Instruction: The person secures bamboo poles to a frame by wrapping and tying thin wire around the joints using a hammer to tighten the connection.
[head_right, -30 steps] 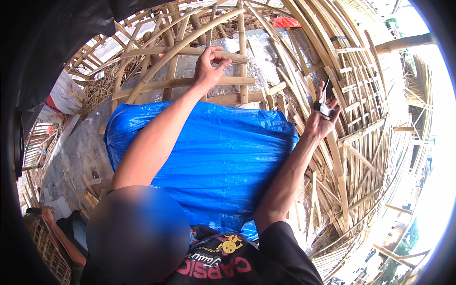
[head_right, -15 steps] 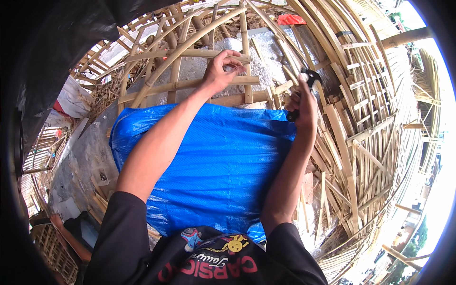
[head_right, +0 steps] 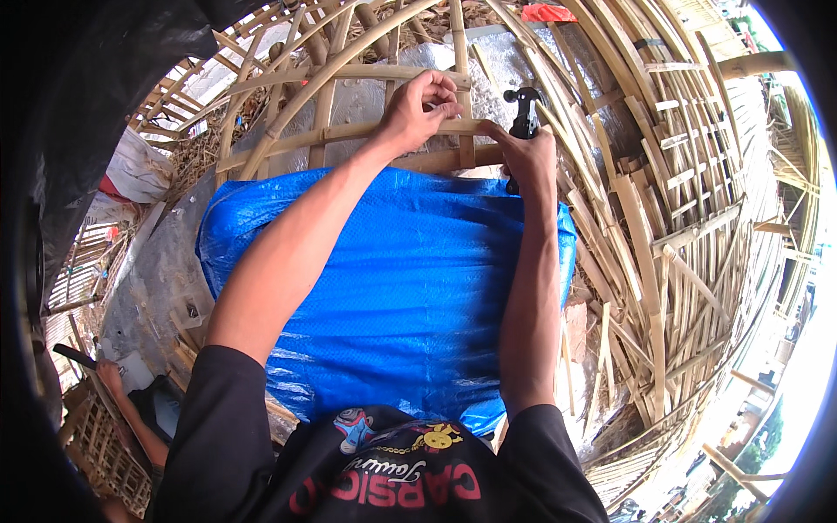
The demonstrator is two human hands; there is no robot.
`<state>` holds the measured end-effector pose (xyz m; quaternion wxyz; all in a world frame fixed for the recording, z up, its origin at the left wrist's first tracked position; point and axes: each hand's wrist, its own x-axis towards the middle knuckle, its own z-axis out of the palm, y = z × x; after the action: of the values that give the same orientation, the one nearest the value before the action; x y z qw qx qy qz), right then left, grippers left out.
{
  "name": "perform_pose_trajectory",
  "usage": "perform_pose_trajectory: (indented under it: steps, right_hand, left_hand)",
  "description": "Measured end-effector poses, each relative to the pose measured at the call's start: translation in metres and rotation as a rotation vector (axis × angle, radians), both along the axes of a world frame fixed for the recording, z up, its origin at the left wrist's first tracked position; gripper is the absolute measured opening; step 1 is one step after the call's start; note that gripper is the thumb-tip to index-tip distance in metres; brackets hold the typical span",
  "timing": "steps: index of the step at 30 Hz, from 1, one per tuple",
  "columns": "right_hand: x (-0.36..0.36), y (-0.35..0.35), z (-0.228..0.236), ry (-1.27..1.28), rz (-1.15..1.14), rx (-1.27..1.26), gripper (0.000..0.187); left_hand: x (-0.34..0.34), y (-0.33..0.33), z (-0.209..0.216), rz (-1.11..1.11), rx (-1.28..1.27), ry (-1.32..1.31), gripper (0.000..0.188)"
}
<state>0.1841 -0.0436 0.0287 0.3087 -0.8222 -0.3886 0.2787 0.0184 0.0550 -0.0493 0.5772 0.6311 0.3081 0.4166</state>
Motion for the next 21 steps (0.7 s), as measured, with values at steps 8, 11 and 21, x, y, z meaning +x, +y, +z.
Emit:
perform_pose_trajectory:
  steps: [8, 11, 21]
  right_hand:
    - [0.01, 0.0, -0.009, 0.069, -0.036, -0.029, 0.049]
    - [0.01, -0.001, -0.01, 0.084, -0.029, -0.018, 0.05]
    - [0.011, 0.001, -0.007, 0.066, -0.059, -0.049, 0.051]
  left_hand:
    - [0.006, -0.007, 0.015, 0.002, 0.381, 0.157, 0.021]
    - [0.007, -0.009, 0.015, -0.004, 0.396, 0.15, 0.02]
    - [0.001, -0.007, 0.014, 0.011, 0.289, 0.099, 0.021]
